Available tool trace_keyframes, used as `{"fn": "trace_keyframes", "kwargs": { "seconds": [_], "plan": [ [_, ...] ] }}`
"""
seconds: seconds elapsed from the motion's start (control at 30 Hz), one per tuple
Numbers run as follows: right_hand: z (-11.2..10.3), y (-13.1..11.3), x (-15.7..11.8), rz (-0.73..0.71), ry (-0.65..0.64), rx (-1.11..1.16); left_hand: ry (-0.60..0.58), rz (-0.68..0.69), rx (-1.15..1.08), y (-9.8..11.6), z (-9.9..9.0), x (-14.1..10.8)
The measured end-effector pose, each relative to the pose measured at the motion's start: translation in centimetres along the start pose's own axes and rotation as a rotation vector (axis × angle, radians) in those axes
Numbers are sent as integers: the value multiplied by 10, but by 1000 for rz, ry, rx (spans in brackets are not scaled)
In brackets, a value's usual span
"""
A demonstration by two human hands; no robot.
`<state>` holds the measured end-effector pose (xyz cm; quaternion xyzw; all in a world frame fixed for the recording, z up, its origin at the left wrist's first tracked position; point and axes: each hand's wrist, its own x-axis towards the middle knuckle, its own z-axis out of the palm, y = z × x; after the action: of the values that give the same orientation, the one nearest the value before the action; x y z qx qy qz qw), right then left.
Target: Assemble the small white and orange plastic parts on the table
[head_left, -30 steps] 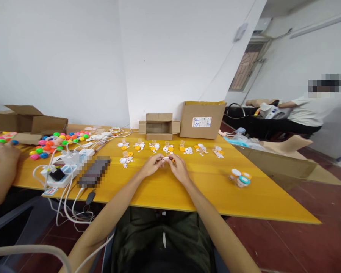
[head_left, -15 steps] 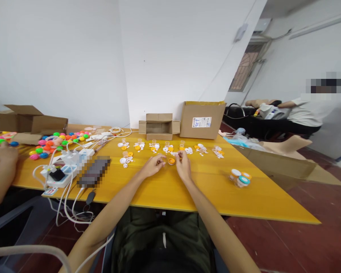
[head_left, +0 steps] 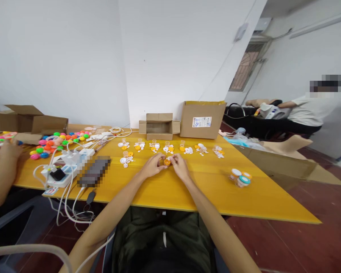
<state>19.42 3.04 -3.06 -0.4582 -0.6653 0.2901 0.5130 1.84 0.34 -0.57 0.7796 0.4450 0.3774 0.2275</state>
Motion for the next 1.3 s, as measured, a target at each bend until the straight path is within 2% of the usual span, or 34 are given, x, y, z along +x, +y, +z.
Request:
{"fn": "trace_keyframes", "kwargs": {
  "seconds": [0.2, 0.57, 1.07, 1.3],
  "plan": [
    [1, -5, -1, 3, -78, 102, -37, -18, -37, -2, 1, 0],
    [0, -13, -2, -134, 18, 52, -43, -35, -34, -1, 1, 2],
    [2, -15, -4, -118, -61, 56, -48, -23, -55, -3, 1, 2],
    [-1, -13, -3, -107, 39, -9, -56, -71, -9, -1, 1, 4]
  ]
}}
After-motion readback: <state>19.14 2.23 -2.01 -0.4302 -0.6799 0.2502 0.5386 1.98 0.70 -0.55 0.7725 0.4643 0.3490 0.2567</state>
